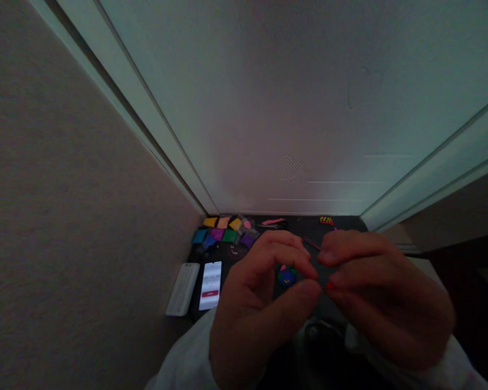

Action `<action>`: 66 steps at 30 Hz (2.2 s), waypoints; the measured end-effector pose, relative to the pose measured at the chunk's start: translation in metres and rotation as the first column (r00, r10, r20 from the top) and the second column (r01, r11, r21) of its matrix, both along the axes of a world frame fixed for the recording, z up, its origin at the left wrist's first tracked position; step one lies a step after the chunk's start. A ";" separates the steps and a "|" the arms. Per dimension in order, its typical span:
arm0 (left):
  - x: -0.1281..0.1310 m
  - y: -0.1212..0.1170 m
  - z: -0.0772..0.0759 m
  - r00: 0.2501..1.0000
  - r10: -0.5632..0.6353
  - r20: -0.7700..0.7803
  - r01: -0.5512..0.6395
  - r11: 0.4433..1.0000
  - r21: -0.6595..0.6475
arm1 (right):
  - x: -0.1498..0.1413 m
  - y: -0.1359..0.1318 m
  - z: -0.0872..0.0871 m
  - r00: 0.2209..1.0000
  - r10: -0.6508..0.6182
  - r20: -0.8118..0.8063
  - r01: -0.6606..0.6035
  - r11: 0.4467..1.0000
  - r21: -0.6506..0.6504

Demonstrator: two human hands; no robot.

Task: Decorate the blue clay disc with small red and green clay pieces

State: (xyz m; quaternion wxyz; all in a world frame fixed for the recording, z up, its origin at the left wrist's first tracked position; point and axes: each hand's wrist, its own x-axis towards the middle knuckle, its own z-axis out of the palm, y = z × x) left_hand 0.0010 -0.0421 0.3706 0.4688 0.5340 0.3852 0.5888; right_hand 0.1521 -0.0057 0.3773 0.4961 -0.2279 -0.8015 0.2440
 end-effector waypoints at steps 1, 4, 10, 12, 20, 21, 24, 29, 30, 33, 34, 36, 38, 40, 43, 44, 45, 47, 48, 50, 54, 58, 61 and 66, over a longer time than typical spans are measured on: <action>0.000 0.000 0.000 1.000 -0.005 0.006 0.005 1.000 -0.012 | 0.000 0.000 0.000 1.000 -0.003 0.005 0.003 1.000 0.006; 0.001 0.001 0.001 1.000 -0.020 0.024 0.021 0.999 -0.039 | 0.000 0.001 0.001 1.000 -0.012 0.022 0.011 0.999 0.044; 0.002 0.002 -0.001 0.997 -0.029 0.073 0.035 0.996 -0.085 | -0.001 0.001 0.002 0.997 -0.057 0.044 0.053 0.995 0.087; 0.002 0.002 -0.002 0.997 -0.022 0.075 0.029 0.996 -0.087 | -0.001 0.001 0.001 0.997 -0.060 0.042 0.056 0.994 0.091; 0.001 0.001 -0.002 0.999 0.048 -0.002 -0.048 0.999 -0.023 | 0.000 0.001 0.001 0.996 -0.054 0.071 0.048 0.995 0.091; 0.001 0.001 -0.002 0.999 0.054 -0.007 -0.054 0.998 -0.016 | -0.001 0.001 0.001 0.996 -0.056 0.067 0.050 0.994 0.092; 0.001 -0.001 -0.003 0.998 0.056 -0.002 -0.056 0.998 0.005 | -0.002 0.002 0.001 0.997 -0.069 0.044 0.065 0.994 0.087; 0.003 -0.004 -0.004 0.996 0.088 -0.027 -0.086 0.994 0.069 | -0.002 0.002 -0.006 0.996 -0.093 -0.013 0.094 0.993 0.071; 0.004 -0.005 -0.004 0.994 0.105 -0.039 -0.101 0.991 0.084 | -0.002 0.001 -0.007 0.994 -0.106 -0.021 0.107 0.992 0.061; 0.004 -0.007 -0.003 0.985 0.151 -0.078 -0.141 0.982 0.123 | -0.002 0.000 -0.009 0.990 -0.131 -0.046 0.132 0.991 0.031; 0.004 -0.008 -0.003 0.983 0.159 -0.095 -0.146 0.980 0.132 | -0.003 0.000 -0.010 0.990 -0.129 -0.056 0.130 0.991 0.021; 0.004 -0.009 -0.002 0.979 0.164 -0.118 -0.147 0.979 0.140 | -0.003 0.000 -0.010 0.990 -0.116 -0.075 0.116 0.993 0.000; 0.004 -0.010 -0.002 0.979 0.164 -0.121 -0.147 0.979 0.139 | -0.004 -0.001 -0.010 0.991 -0.103 -0.087 0.102 0.995 -0.016; 0.004 -0.011 -0.003 0.977 0.174 -0.126 -0.155 0.977 0.148 | -0.004 -0.001 -0.011 0.991 -0.100 -0.090 0.098 0.995 -0.028; 0.003 -0.011 -0.004 0.968 0.177 -0.177 -0.148 0.975 0.165 | -0.004 -0.001 -0.011 0.991 -0.091 -0.097 0.088 0.995 -0.037; 0.003 -0.011 -0.004 0.967 0.179 -0.184 -0.148 0.974 0.170 | -0.004 -0.001 -0.012 0.992 -0.081 -0.101 0.078 0.996 -0.041; 0.003 -0.011 -0.004 0.967 0.178 -0.183 -0.147 0.974 0.170 | -0.004 -0.001 -0.012 0.992 -0.075 -0.105 0.071 0.997 -0.044; 0.004 -0.011 -0.005 0.971 0.178 -0.160 -0.151 0.974 0.167 | -0.004 -0.001 -0.012 0.991 -0.073 -0.108 0.068 0.996 -0.052; 0.004 -0.011 -0.005 0.973 0.178 -0.144 -0.154 0.974 0.166 | -0.004 -0.001 -0.012 0.992 -0.073 -0.105 0.068 0.996 -0.056; 0.005 -0.011 -0.004 0.977 0.171 -0.128 -0.150 0.976 0.157 | -0.005 -0.001 -0.012 0.992 -0.075 -0.101 0.070 0.996 -0.056; 0.004 -0.011 -0.004 0.977 0.155 -0.143 -0.133 0.979 0.153 | -0.006 -0.002 -0.011 0.992 -0.071 -0.108 0.066 0.996 -0.054; 0.004 -0.011 -0.004 0.980 0.146 -0.135 -0.124 0.979 0.160 | -0.006 -0.002 -0.012 0.990 -0.059 -0.125 0.049 0.995 -0.083; 0.004 -0.011 -0.005 0.982 0.141 -0.123 -0.118 0.977 0.180 | -0.006 -0.003 -0.014 0.989 -0.045 -0.137 0.030 0.994 -0.109; 0.004 -0.011 -0.005 0.978 0.143 -0.150 -0.114 0.975 0.190 | -0.006 -0.002 -0.014 0.989 -0.009 -0.150 -0.009 0.992 -0.122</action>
